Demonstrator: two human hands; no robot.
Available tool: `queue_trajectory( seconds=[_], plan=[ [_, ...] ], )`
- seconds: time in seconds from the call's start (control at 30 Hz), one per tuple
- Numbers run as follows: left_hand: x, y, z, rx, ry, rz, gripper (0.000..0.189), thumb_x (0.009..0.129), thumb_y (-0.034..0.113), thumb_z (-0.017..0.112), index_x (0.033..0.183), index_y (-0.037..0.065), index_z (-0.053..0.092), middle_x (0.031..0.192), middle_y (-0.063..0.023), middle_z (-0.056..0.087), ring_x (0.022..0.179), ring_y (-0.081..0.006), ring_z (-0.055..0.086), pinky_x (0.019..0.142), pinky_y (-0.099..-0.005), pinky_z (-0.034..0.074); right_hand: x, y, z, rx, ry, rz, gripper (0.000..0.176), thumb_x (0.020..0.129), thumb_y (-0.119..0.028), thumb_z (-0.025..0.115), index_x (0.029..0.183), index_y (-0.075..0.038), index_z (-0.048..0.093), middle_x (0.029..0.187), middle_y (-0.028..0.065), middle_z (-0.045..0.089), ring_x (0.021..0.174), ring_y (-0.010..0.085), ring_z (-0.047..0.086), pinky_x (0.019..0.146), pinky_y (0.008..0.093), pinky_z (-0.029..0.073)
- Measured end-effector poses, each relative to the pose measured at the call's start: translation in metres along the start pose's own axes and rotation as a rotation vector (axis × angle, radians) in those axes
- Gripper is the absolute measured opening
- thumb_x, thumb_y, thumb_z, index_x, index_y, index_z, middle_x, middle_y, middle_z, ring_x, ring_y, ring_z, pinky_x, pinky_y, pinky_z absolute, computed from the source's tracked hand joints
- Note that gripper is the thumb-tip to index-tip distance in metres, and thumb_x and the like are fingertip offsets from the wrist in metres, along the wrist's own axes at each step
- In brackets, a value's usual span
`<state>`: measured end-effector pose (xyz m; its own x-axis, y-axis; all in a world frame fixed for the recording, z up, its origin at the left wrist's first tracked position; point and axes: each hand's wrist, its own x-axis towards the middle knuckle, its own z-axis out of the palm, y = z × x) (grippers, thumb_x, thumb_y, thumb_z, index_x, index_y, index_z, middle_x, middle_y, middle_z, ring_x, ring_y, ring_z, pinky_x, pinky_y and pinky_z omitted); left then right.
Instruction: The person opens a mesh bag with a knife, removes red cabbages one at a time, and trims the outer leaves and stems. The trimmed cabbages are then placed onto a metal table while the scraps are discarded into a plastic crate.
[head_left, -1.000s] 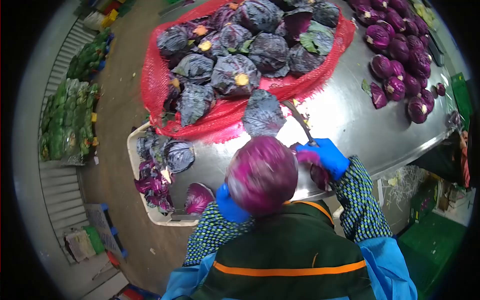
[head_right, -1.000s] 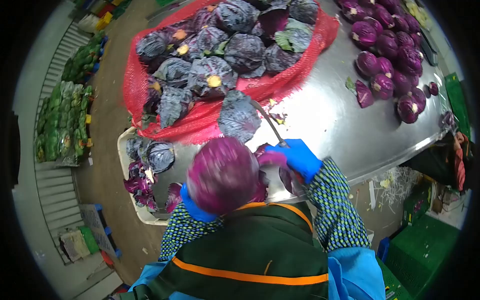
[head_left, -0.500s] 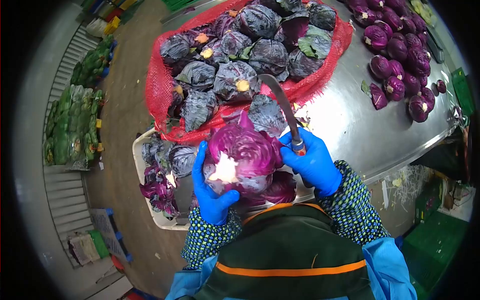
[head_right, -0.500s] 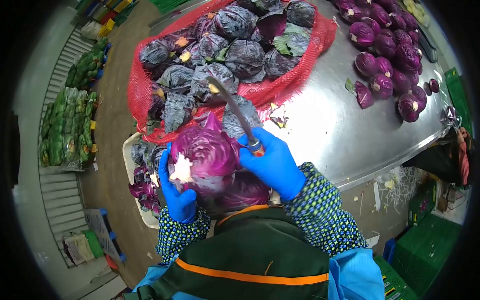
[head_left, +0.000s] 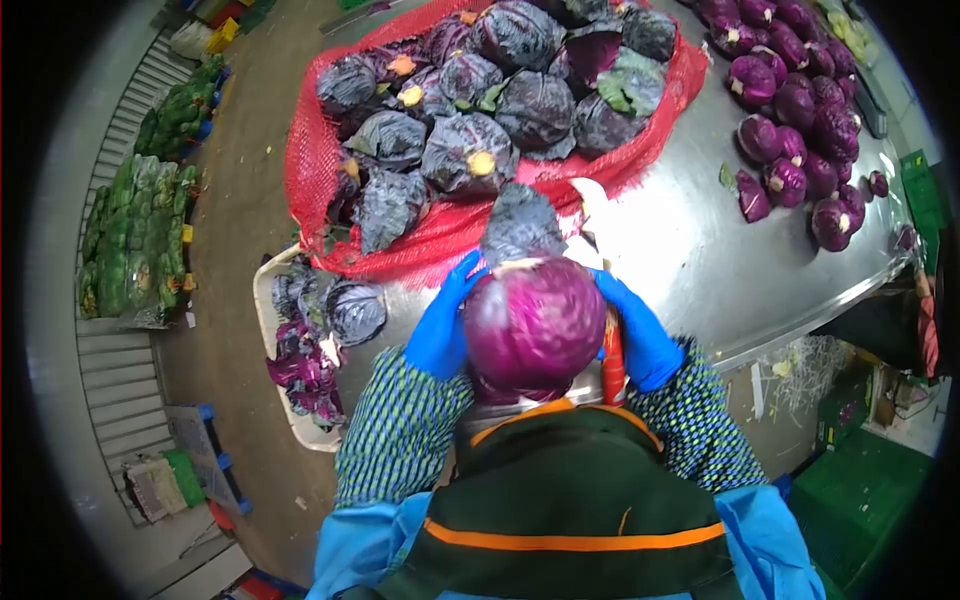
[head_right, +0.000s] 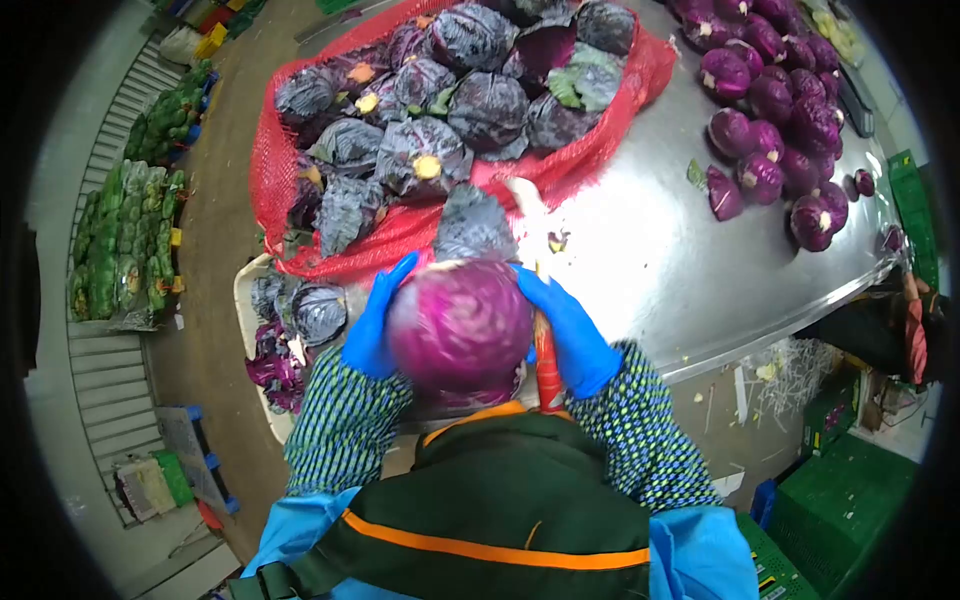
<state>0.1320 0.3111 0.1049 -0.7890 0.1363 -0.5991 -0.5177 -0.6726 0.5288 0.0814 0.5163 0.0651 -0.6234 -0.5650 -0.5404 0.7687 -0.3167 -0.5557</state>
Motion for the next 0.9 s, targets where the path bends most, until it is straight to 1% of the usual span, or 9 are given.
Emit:
queue_trajectory(
  seconds=[0.03, 0.1, 0.13, 0.17, 0.23, 0.33, 0.4, 0.57, 0.9],
  plan=[
    [0.013, -0.009, -0.014, 0.179, 0.099, 0.080, 0.060, 0.091, 0.040, 0.046, 0.139, 0.010, 0.025, 0.138, -0.0139, 0.034, 0.123, -0.0322, 0.040, 0.103, -0.0456, 0.035, -0.002, 0.006, -0.001, 0.035, 0.049, -0.124, 0.042, 0.090, -0.030, 0.051, 0.124, -0.005, 0.049, 0.104, 0.0041, 0.060, 0.075, 0.0090, 0.057, 0.054, 0.0212, 0.046],
    [0.029, -0.067, -0.060, 0.779, -0.201, 0.393, 0.090, 0.075, 0.039, 0.071, 0.139, 0.004, 0.018, 0.138, -0.0213, 0.030, 0.126, -0.0360, 0.035, 0.103, -0.0459, 0.033, -0.008, 0.022, -0.025, -0.298, 0.226, -0.163, 0.046, 0.083, -0.024, 0.063, 0.122, -0.005, 0.050, 0.104, 0.0035, 0.060, 0.081, 0.0080, 0.057, 0.059, 0.0206, 0.046],
    [0.022, -0.086, -0.051, 1.123, 0.054, 0.447, 0.108, 0.061, 0.039, 0.082, 0.139, 0.002, 0.017, 0.134, -0.0218, 0.031, 0.126, -0.0363, 0.033, 0.104, -0.0438, 0.029, -0.008, 0.028, -0.041, -0.375, 0.217, -0.045, 0.048, 0.081, -0.022, 0.065, 0.123, -0.005, 0.050, 0.105, 0.0045, 0.060, 0.086, 0.0096, 0.056, 0.066, 0.0221, 0.047],
    [0.030, -0.099, -0.048, 1.078, 0.198, 0.388, 0.116, 0.053, 0.040, 0.085, 0.138, -0.001, 0.018, 0.132, -0.0211, 0.032, 0.126, -0.0337, 0.031, 0.105, -0.0422, 0.028, -0.011, 0.031, -0.051, -0.446, 0.206, 0.072, 0.050, 0.080, -0.019, 0.067, 0.124, -0.005, 0.049, 0.107, 0.0055, 0.059, 0.090, 0.0113, 0.056, 0.073, 0.0236, 0.047],
    [0.029, -0.110, -0.048, 1.103, 0.156, 0.458, 0.112, 0.053, 0.035, 0.086, 0.137, -0.001, 0.021, 0.133, -0.0219, 0.030, 0.126, -0.0329, 0.031, 0.106, -0.0424, 0.027, -0.015, 0.034, -0.065, -0.530, 0.208, 0.177, 0.046, 0.082, -0.016, 0.064, 0.124, -0.005, 0.049, 0.108, 0.0069, 0.058, 0.091, 0.0133, 0.055, 0.079, 0.0267, 0.046],
    [0.031, -0.128, -0.039, 1.040, 0.157, 0.585, 0.108, 0.054, 0.034, 0.086, 0.136, 0.000, 0.024, 0.135, -0.0232, 0.028, 0.127, -0.0341, 0.029, 0.105, -0.0431, 0.027, -0.028, 0.054, -0.080, -0.716, 0.353, -0.436, 0.036, 0.088, -0.012, 0.056, 0.123, -0.006, 0.052, 0.102, 0.0057, 0.059, 0.077, 0.0126, 0.056, 0.068, 0.0268, 0.048],
    [0.033, -0.128, -0.024, 1.323, 0.269, 0.675, 0.108, 0.054, 0.033, 0.085, 0.139, 0.007, 0.024, 0.139, -0.0242, 0.022, 0.127, -0.0381, 0.028, 0.105, -0.0468, 0.026, -0.045, 0.041, -0.075, -0.943, 0.323, -0.393, 0.037, 0.088, -0.012, 0.055, 0.125, -0.009, 0.051, 0.098, 0.0065, 0.058, 0.079, 0.0149, 0.057, 0.069, 0.0274, 0.048],
    [0.045, -0.126, -0.004, 1.295, 0.205, 0.532, 0.109, 0.053, 0.034, 0.086, 0.139, 0.009, 0.023, 0.139, -0.0229, 0.022, 0.129, -0.0378, 0.023, 0.105, -0.0469, 0.026, -0.056, 0.027, -0.060, -1.539, 0.226, -0.461, 0.045, 0.085, -0.011, 0.055, 0.129, -0.021, 0.050, 0.084, 0.0077, 0.052, 0.074, 0.0237, 0.055, 0.063, 0.0317, 0.048],
    [0.054, -0.138, 0.001, 1.369, 0.305, 0.640, 0.106, 0.051, 0.040, 0.084, 0.136, 0.009, 0.029, 0.138, -0.0264, 0.023, 0.126, -0.0414, 0.026, 0.101, -0.0520, 0.025, -0.053, 0.056, -0.072, -1.527, 0.426, -0.462, 0.043, 0.085, -0.012, 0.054, 0.127, -0.023, 0.051, 0.081, 0.0090, 0.051, 0.074, 0.0243, 0.055, 0.061, 0.0338, 0.048]
  ],
)
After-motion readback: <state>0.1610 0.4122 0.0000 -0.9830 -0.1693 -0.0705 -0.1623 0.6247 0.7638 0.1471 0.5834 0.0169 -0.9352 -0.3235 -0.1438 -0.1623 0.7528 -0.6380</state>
